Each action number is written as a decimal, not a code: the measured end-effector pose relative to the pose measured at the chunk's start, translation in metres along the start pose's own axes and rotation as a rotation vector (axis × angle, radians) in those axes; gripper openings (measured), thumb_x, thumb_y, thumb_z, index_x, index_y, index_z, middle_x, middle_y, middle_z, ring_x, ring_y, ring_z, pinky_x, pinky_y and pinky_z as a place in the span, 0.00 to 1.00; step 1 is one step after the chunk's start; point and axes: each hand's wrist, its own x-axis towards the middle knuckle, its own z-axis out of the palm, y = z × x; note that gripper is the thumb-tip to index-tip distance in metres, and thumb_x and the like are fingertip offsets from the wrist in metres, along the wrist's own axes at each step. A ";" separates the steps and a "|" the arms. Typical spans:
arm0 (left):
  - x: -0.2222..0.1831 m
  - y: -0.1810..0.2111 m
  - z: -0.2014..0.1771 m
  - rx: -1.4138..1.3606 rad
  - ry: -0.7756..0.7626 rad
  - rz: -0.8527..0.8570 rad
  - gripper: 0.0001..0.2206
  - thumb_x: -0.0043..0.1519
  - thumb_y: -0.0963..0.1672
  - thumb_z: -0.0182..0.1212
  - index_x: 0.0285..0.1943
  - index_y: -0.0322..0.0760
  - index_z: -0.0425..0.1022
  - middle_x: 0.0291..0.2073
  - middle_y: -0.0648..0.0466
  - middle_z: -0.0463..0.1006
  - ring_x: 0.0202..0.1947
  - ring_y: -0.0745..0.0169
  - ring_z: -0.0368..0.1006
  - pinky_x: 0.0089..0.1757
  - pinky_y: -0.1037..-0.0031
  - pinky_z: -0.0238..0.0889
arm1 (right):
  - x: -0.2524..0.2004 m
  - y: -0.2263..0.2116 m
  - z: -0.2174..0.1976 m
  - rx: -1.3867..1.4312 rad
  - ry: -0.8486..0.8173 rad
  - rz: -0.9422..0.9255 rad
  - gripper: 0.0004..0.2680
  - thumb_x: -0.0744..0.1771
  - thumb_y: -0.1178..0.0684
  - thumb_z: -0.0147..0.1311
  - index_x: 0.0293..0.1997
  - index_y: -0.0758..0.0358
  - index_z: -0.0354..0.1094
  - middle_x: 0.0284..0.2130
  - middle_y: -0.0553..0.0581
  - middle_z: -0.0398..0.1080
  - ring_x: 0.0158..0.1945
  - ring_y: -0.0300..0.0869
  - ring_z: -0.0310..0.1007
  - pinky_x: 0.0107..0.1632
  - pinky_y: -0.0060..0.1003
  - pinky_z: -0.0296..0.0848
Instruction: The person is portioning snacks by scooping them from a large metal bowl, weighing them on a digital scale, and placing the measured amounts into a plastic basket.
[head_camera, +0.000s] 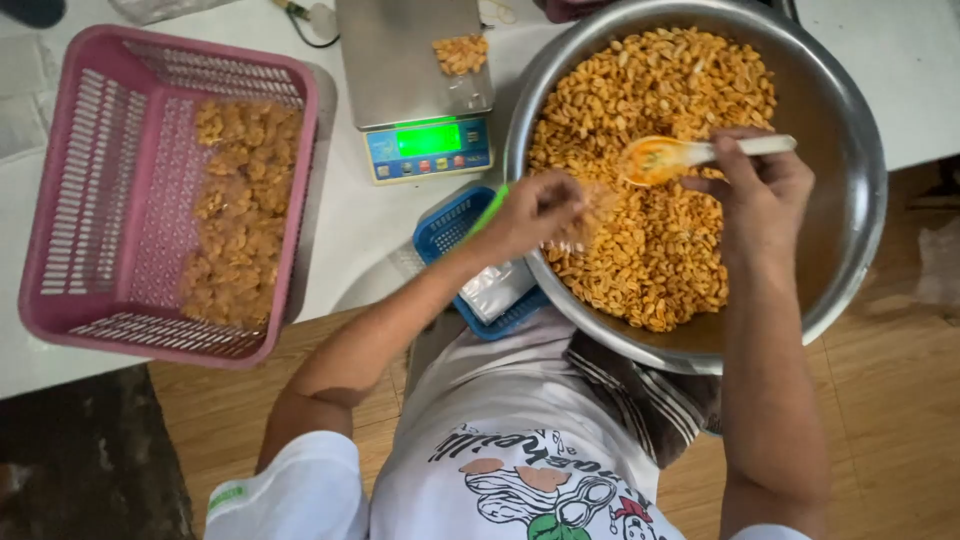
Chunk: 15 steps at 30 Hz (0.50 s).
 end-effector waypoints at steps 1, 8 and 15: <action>0.004 0.021 -0.012 0.002 0.012 0.001 0.02 0.67 0.40 0.58 0.45 0.36 0.72 0.38 0.48 0.80 0.37 0.58 0.84 0.39 0.71 0.85 | 0.001 0.006 -0.004 0.001 -0.012 0.001 0.02 0.71 0.60 0.57 0.47 0.62 0.73 0.47 0.58 0.75 0.50 0.42 0.82 0.41 0.24 0.89; 0.075 -0.003 -0.212 0.812 0.727 0.289 0.09 0.59 0.52 0.64 0.39 0.50 0.81 0.31 0.60 0.85 0.35 0.66 0.80 0.36 0.72 0.68 | -0.002 0.044 -0.021 -0.107 -0.012 0.020 0.02 0.72 0.57 0.58 0.46 0.62 0.74 0.44 0.55 0.75 0.48 0.40 0.79 0.42 0.26 0.88; 0.051 -0.026 -0.185 1.671 0.507 0.590 0.28 0.50 0.28 0.60 0.61 0.33 0.73 0.61 0.42 0.71 0.69 0.37 0.56 0.66 0.36 0.36 | -0.006 0.048 -0.009 -0.428 -0.047 0.041 0.02 0.74 0.61 0.53 0.48 0.66 0.72 0.44 0.58 0.76 0.43 0.39 0.80 0.43 0.23 0.88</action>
